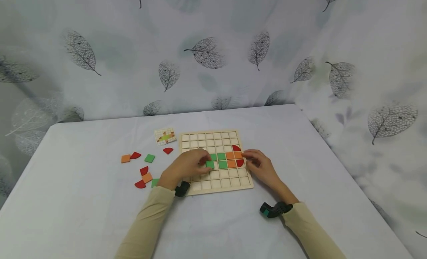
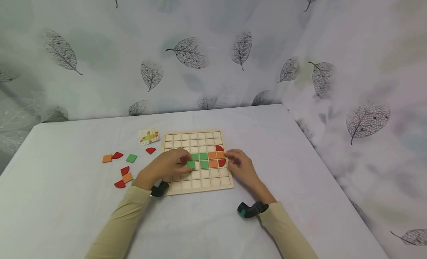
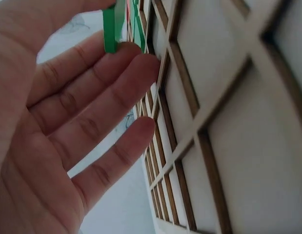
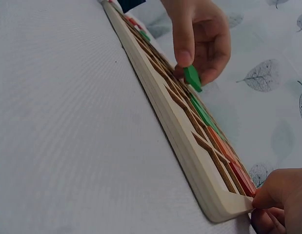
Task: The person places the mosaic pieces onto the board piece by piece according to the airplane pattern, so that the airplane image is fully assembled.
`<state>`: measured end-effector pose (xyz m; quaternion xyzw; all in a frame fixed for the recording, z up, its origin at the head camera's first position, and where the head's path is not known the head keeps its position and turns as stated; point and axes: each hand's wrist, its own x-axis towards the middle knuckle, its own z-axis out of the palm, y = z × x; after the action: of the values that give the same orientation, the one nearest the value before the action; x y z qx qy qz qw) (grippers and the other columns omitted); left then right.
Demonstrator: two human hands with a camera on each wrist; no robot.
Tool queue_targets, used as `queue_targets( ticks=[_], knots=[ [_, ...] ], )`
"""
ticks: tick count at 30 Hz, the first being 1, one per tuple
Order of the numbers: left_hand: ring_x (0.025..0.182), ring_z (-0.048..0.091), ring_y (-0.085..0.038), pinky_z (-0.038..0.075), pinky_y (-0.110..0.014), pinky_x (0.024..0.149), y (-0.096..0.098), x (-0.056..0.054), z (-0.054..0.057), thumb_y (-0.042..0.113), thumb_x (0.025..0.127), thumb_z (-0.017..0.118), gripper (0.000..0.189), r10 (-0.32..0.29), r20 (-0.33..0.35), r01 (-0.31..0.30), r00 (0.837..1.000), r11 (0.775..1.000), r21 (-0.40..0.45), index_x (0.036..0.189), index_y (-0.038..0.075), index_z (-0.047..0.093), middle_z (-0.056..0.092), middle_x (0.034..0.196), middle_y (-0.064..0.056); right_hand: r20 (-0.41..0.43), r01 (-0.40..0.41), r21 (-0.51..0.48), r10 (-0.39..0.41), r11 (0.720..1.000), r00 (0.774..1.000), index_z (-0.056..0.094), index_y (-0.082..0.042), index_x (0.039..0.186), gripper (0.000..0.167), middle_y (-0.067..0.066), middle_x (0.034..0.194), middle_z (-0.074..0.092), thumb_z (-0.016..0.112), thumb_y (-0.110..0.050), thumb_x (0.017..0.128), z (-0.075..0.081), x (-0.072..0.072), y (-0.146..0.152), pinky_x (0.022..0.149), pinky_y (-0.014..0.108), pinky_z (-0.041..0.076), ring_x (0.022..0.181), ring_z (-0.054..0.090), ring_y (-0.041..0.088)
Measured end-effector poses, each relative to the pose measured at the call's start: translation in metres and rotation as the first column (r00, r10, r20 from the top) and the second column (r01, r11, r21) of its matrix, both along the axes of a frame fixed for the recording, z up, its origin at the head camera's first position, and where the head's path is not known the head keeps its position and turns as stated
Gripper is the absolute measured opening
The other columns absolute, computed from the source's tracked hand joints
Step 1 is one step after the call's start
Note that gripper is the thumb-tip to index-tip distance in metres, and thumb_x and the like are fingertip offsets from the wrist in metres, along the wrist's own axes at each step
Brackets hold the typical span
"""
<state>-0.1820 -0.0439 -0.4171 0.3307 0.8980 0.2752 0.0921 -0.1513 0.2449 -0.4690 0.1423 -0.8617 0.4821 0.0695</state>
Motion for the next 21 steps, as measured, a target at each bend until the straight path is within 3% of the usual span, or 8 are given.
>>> queue_targets(
  ticks=[7, 17, 19, 21],
  knots=[
    [0.081, 0.055, -0.012, 0.047, -0.028, 0.075, 0.005, -0.001, -0.004, 0.027, 0.086, 0.076, 0.027, 0.041, -0.001, -0.041, 0.999, 0.999, -0.02, 0.106, 0.011, 0.067, 0.059, 0.088, 0.003, 0.002, 0.003, 0.016, -0.003, 1.0, 1.0, 0.066, 0.003, 0.119, 0.03, 0.018, 0.125, 0.059, 0.06, 0.005, 0.089, 0.0, -0.001, 0.0, 0.082, 0.015, 0.047, 0.106, 0.059, 0.029],
    [0.081, 0.053, -0.01, 0.045, -0.027, 0.073, 0.007, -0.001, -0.006, 0.03, 0.086, 0.076, 0.026, 0.033, -0.017, -0.034, 0.999, 0.999, -0.029, 0.105, 0.014, 0.07, 0.057, 0.087, 0.003, -0.005, 0.001, 0.008, -0.001, 1.0, 1.0, 0.066, 0.004, 0.118, 0.03, 0.017, 0.123, 0.059, 0.059, 0.006, 0.089, 0.0, 0.0, 0.0, 0.082, 0.015, 0.047, 0.103, 0.059, 0.029],
    [0.081, 0.053, -0.011, 0.045, -0.027, 0.073, 0.007, 0.0, -0.006, 0.028, 0.086, 0.075, 0.025, 0.033, -0.004, -0.033, 0.999, 0.999, -0.028, 0.105, 0.013, 0.07, 0.058, 0.088, 0.003, -0.005, 0.003, 0.014, -0.003, 1.0, 1.0, 0.065, 0.007, 0.118, 0.03, 0.021, 0.122, 0.059, 0.059, 0.009, 0.089, 0.01, 0.004, -0.005, 0.082, 0.018, 0.048, 0.103, 0.06, 0.032],
    [0.082, 0.055, -0.011, 0.046, -0.028, 0.075, 0.007, 0.0, -0.005, 0.025, 0.087, 0.074, 0.024, 0.031, 0.013, -0.03, 0.999, 0.999, -0.024, 0.107, 0.012, 0.07, 0.06, 0.09, 0.002, -0.004, 0.005, 0.019, -0.005, 1.0, 1.0, 0.065, 0.007, 0.118, 0.03, 0.021, 0.123, 0.059, 0.059, 0.009, 0.089, 0.01, 0.004, -0.005, 0.082, 0.019, 0.048, 0.103, 0.059, 0.032]
  ],
)
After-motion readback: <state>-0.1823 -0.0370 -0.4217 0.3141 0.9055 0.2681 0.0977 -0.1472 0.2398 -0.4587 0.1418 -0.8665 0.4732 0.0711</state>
